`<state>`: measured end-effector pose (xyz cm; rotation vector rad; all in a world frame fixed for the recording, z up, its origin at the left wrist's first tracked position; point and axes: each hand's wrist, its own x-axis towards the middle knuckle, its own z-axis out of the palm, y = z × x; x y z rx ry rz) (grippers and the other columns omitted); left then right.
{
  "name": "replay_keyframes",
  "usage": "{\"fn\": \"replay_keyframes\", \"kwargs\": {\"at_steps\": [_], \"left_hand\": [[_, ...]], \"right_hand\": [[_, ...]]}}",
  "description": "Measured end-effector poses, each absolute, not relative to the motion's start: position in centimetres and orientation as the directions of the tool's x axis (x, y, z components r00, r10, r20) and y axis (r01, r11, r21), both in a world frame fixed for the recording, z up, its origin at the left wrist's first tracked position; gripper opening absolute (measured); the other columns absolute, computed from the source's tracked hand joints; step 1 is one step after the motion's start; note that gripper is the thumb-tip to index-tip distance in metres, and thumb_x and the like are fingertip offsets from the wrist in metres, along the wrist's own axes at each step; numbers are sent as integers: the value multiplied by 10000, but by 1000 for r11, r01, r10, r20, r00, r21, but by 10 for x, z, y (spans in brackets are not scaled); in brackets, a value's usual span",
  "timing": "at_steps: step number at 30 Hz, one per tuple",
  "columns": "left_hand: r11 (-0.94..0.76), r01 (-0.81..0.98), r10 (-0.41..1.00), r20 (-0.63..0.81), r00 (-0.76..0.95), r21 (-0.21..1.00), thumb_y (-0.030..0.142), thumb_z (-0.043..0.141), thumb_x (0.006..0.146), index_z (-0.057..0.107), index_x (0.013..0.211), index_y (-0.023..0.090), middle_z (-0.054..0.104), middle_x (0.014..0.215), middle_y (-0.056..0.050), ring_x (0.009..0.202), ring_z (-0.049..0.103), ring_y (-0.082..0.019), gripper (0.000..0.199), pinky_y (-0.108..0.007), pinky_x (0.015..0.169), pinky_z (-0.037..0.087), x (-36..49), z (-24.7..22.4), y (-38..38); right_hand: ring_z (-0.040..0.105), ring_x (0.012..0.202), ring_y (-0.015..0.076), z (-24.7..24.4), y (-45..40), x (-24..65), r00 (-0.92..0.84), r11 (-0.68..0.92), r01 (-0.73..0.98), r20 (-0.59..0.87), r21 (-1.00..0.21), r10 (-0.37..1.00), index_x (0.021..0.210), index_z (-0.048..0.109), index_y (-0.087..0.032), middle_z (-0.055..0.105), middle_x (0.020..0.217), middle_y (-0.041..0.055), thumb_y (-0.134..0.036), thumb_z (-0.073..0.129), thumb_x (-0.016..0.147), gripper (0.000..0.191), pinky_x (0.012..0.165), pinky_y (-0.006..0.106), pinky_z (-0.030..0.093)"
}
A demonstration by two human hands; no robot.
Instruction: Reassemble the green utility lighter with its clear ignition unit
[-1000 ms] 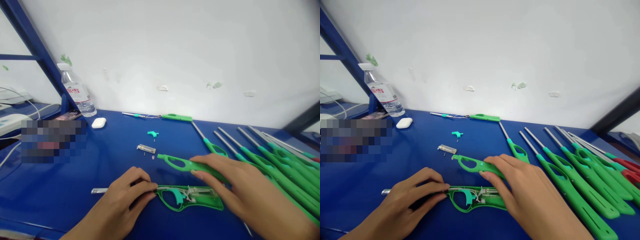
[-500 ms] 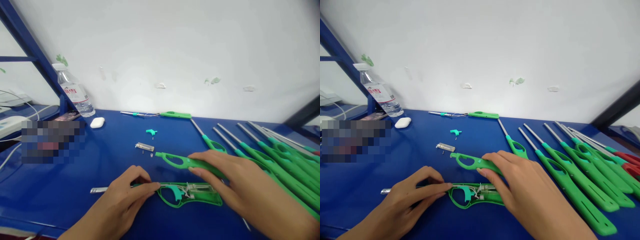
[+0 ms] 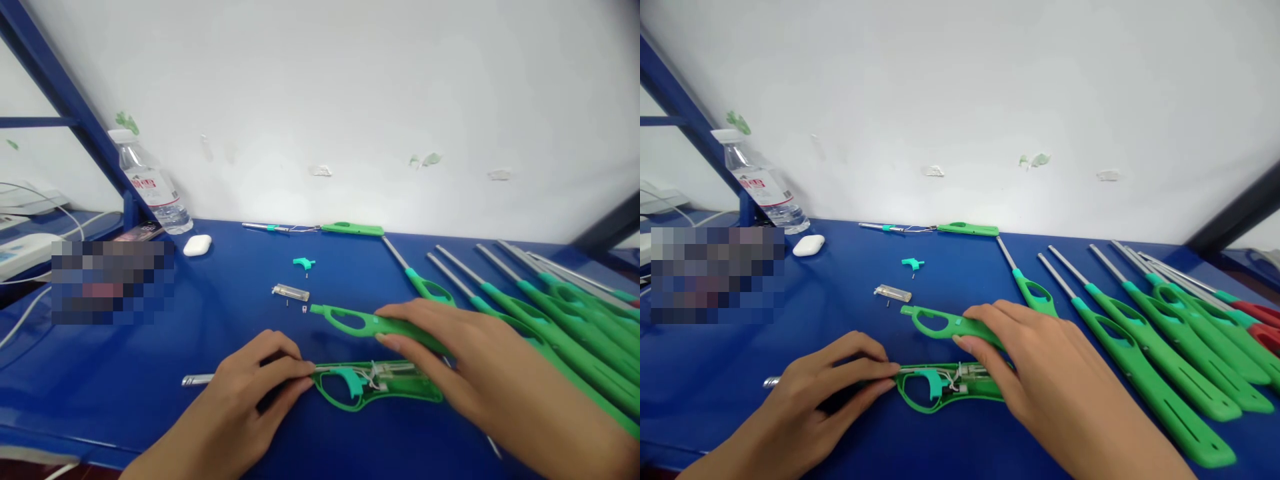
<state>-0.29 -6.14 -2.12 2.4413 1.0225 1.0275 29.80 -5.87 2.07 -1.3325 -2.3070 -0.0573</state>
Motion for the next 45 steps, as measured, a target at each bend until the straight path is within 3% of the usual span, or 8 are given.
{"fn": "replay_keyframes", "kwargs": {"at_steps": [9,16,21,24,33,38,41,45], "left_hand": [[-661,500,750,512,419,559,96,688,1071,851,1065,274,784,979,20,839,787,-90,242,-137,779,615,3,-22,-63],[-662,513,748,525,406,547,108,693,1072,840,1133,295,772,954,37,825,776,-90,245,-137,766,611,1,-23,-66],[-703,551,703,561,438,451,108,639,1106,809,1172,304,788,1041,41,906,779,-84,268,-147,848,604,4,-20,-68],[-708,606,673,605,424,362,119,636,1105,783,1227,299,802,1135,29,1008,778,-109,263,-211,969,596,2,-21,-73],[-639,607,749,562,351,473,184,630,1138,797,1219,346,786,1188,44,1056,765,-112,247,-195,978,586,-12,-43,-74],[-661,594,737,542,403,458,138,628,1123,817,1192,315,804,1142,34,1002,798,-87,267,-134,917,610,-9,-32,-71],[-680,592,718,553,421,432,117,588,1132,818,1193,311,804,1098,49,970,794,-50,306,-82,901,584,-6,-24,-70],[-697,596,699,561,443,398,120,554,1152,815,1208,305,796,1098,50,969,778,-41,324,-79,907,566,-5,-22,-71]], "right_hand": [[883,946,332,16,-59,301,-408,511,830,383,-223,829,1331,753,-306,877,1191,53,-487,482,1206,349,779,536,729],[874,1029,276,16,-60,301,-394,509,818,384,-268,835,1310,734,-308,862,1163,24,-342,416,1225,330,811,426,694],[816,785,262,13,-61,300,-409,500,828,336,-255,849,1254,713,-320,787,1037,15,-532,519,1193,293,647,407,627],[814,756,254,11,-60,302,-443,516,821,297,-245,846,1154,710,-311,753,1038,19,-453,523,1196,239,640,399,621],[819,1082,396,9,-46,312,-469,534,841,381,-83,797,1290,767,-234,821,1188,115,-393,665,1132,246,887,620,691],[851,1067,268,14,-61,281,-546,652,717,382,-246,746,1265,790,-308,875,1195,-16,-342,969,922,389,916,428,688],[851,990,242,13,-64,262,-578,690,678,397,-254,713,1063,796,-291,891,1088,-57,-256,896,990,128,846,399,650],[822,898,214,5,-61,249,-637,718,644,335,-264,694,927,760,-245,863,974,-61,-82,818,991,185,877,393,598]]}}
